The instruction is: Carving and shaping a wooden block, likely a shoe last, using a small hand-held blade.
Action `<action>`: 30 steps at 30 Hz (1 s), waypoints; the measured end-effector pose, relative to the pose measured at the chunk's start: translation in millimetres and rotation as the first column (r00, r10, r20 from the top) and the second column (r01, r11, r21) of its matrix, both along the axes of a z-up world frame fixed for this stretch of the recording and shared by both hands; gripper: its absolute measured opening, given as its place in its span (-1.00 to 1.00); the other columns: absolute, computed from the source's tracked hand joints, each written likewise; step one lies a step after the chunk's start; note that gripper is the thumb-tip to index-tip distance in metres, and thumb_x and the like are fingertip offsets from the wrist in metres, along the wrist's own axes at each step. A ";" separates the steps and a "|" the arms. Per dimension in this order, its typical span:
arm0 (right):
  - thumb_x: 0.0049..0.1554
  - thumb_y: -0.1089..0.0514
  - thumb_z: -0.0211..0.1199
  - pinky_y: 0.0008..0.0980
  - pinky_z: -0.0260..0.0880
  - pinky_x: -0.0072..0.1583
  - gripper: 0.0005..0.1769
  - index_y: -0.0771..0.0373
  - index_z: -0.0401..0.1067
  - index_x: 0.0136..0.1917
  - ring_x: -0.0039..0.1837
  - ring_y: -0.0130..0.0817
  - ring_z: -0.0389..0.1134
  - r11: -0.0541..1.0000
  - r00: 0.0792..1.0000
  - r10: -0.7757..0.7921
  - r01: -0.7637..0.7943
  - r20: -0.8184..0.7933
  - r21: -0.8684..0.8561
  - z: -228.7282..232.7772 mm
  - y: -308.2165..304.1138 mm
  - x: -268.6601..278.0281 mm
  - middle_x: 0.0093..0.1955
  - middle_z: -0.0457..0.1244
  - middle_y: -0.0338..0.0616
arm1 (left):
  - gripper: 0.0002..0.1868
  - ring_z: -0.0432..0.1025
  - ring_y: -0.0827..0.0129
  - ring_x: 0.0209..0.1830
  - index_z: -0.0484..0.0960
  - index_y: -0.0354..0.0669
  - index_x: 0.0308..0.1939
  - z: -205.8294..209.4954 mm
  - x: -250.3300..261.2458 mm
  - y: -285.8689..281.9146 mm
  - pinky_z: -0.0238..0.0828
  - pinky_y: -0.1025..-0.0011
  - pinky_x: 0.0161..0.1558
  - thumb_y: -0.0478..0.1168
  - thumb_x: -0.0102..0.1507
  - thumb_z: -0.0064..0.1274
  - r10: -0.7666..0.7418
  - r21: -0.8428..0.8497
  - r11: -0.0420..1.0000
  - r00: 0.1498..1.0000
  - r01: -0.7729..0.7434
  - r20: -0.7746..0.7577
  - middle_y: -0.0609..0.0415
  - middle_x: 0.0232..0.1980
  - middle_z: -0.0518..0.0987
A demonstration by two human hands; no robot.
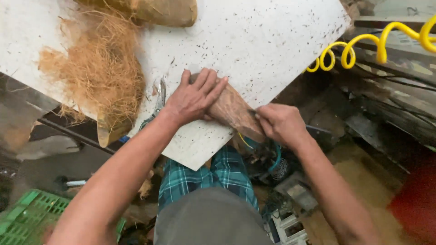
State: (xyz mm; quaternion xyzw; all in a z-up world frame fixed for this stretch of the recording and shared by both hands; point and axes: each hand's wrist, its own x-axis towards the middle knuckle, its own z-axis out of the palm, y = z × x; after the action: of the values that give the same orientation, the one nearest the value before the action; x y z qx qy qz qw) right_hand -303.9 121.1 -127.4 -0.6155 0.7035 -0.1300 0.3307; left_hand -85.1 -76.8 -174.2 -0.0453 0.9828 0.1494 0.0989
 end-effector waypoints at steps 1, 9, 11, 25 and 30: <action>0.15 0.12 0.19 -0.37 0.44 -0.16 -0.92 0.12 0.45 -0.15 -0.23 -0.24 0.42 1.000 1.000 -0.008 0.008 -0.009 0.004 4.1 12.6 -4.8 -0.38 0.27 -0.23 | 0.18 0.08 -0.05 0.35 0.15 -0.08 0.51 1.4 1.1 8.2 0.08 -0.18 0.13 0.36 -0.04 0.28 -0.008 0.004 1.000 1.000 0.008 -0.009 -0.25 0.31 0.25; 0.23 0.17 0.24 -0.22 0.44 0.02 -0.90 0.16 0.49 0.03 -0.09 -0.12 0.41 0.912 0.920 -0.379 0.354 -0.096 -0.205 -40.5 59.1 -20.8 -0.20 0.32 -0.18 | 0.18 0.08 -0.05 0.37 0.06 -0.07 0.54 -6.4 3.6 7.3 0.06 -0.15 0.12 0.31 -0.01 0.24 0.021 -0.021 1.000 0.998 -0.022 -0.063 -0.27 0.31 0.25; 0.22 0.16 0.25 -0.23 0.45 0.02 -0.91 0.15 0.48 0.01 -0.10 -0.14 0.42 0.916 0.928 -0.361 0.335 -0.091 -0.218 -49.0 55.4 -15.6 -0.21 0.31 -0.19 | 0.18 0.06 -0.02 0.38 0.04 -0.02 0.55 -10.8 2.7 5.2 0.05 -0.14 0.13 0.35 0.00 0.19 0.021 -0.016 1.000 0.998 -0.022 -0.056 -0.24 0.33 0.24; 0.27 0.14 0.23 -0.22 0.41 0.01 -0.92 0.15 0.46 -0.06 -0.15 -0.14 0.38 0.887 0.891 -0.400 0.316 -0.216 -0.336 -100.7 99.6 -51.4 -0.25 0.26 -0.18 | 0.12 0.11 -0.01 0.34 0.07 -0.01 0.55 -10.3 0.8 17.0 0.07 -0.11 0.09 0.39 0.04 0.09 0.047 -0.007 0.999 0.990 -0.048 -0.131 -0.22 0.29 0.26; 0.20 0.12 0.32 -0.28 0.43 0.04 -0.96 0.07 0.49 -0.07 -0.14 -0.23 0.39 0.902 0.912 -0.371 0.309 -0.173 -0.302 -81.9 72.9 -29.3 -0.24 0.27 -0.32 | 0.13 0.15 -0.04 0.34 0.12 -0.01 0.52 -12.1 0.1 9.3 0.12 -0.13 0.07 0.39 0.01 0.13 0.044 -0.007 0.999 0.986 -0.046 -0.160 -0.23 0.29 0.29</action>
State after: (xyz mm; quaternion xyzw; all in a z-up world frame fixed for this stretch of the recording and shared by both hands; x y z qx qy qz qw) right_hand -333.3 194.0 -209.2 -0.5323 0.8093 -0.2090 0.1339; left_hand -85.0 -67.6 -186.3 -0.0560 0.9871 0.1494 0.0160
